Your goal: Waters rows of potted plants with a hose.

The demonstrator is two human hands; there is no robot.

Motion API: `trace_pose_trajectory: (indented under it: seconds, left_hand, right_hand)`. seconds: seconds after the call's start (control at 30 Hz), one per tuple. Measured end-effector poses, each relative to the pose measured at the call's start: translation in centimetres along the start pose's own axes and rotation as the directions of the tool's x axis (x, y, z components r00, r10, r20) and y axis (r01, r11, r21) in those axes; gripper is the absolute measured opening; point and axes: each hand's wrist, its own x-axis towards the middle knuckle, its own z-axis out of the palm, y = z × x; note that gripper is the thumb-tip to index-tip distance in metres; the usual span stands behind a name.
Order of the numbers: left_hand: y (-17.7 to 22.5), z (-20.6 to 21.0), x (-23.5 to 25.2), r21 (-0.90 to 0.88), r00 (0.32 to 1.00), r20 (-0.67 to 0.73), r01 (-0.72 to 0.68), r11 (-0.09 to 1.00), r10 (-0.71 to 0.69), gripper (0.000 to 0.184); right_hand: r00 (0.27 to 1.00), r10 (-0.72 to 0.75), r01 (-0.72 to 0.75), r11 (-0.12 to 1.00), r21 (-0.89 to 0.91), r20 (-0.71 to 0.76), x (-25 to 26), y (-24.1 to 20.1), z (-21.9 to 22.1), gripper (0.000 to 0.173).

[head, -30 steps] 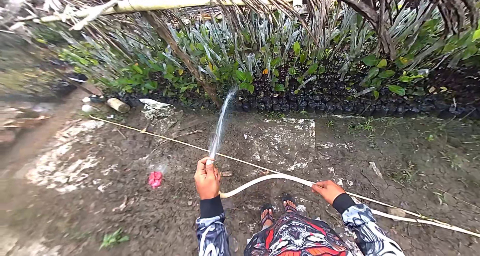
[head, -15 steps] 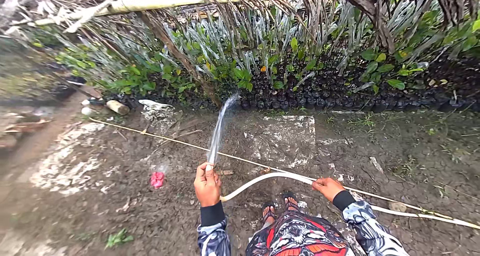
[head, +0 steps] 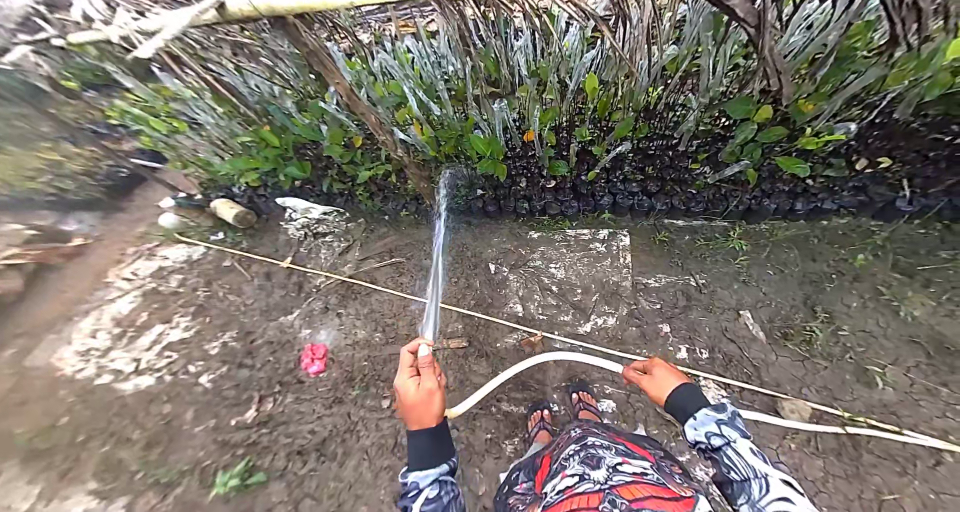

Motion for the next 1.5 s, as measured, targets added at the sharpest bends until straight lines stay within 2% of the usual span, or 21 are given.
trace_pose_trajectory:
  seconds: [0.17, 0.33, 0.5, 0.67, 0.8, 0.97, 1.17, 1.33, 1.5]
  left_hand:
    - [-0.1, -1.0, -0.1, -0.08, 1.0, -0.006, -0.011, 0.997, 0.01, 0.021]
    - [-1.1, -2.0, 0.0, -0.056, 0.999, 0.021, 0.031, 0.998, -0.03, 0.021]
    - [-0.4, -3.6, 0.9, -0.107, 0.999, -0.007, -0.046, 0.993, 0.046, 0.02]
    - [-1.5, -4.1, 2.6, -0.028, 0.996, 0.091, 0.025, 0.999, -0.022, 0.022]
    - [0.0, -4.1, 4.4, -0.085, 0.993, 0.094, -0.066, 0.994, 0.074, 0.021]
    - [0.8, -4.5, 7.4, -0.029, 0.981, 0.135, -0.134, 0.991, 0.136, 0.022]
    - [1.6, -6.4, 10.9, 0.091, 0.957, 0.171, -0.254, 0.963, 0.236, 0.025]
    - [2.2, -6.3, 12.8, 0.12, 0.951, 0.188, -0.271, 0.955, 0.246, 0.025]
    - [2.5, -3.9, 15.6, 0.197, 0.939, 0.267, -0.274, 0.941, 0.217, 0.028]
  right_hand:
    - [1.0, 0.0, 0.0, 1.0, -0.011, -0.001, -0.2, -0.5, 0.7, 0.043]
    - [1.0, 0.009, -0.009, 0.999, -0.038, -0.011, 0.1, -0.9, 1.3, 0.044]
    - [1.0, 0.021, -0.021, 0.998, -0.053, -0.003, -0.5, -2.3, 1.7, 0.044]
    - [1.0, 0.028, -0.028, 0.997, -0.068, -0.003, -0.9, -3.4, 2.4, 0.046]
    - [0.999, 0.029, -0.032, 0.998, -0.048, -0.043, -1.6, -4.1, 2.5, 0.045]
    - [0.998, 0.025, -0.03, 0.995, -0.092, -0.063, -2.9, -7.6, 2.6, 0.049]
    - [0.996, -0.052, 0.045, 0.994, -0.097, -0.076, -4.3, -12.3, 3.5, 0.05]
    - [0.994, -0.09, 0.087, 0.995, -0.05, -0.063, -3.2, -12.6, 4.3, 0.048]
    - [0.993, -0.117, 0.116, 0.993, -0.032, -0.029, -1.1, -13.5, 2.8, 0.046]
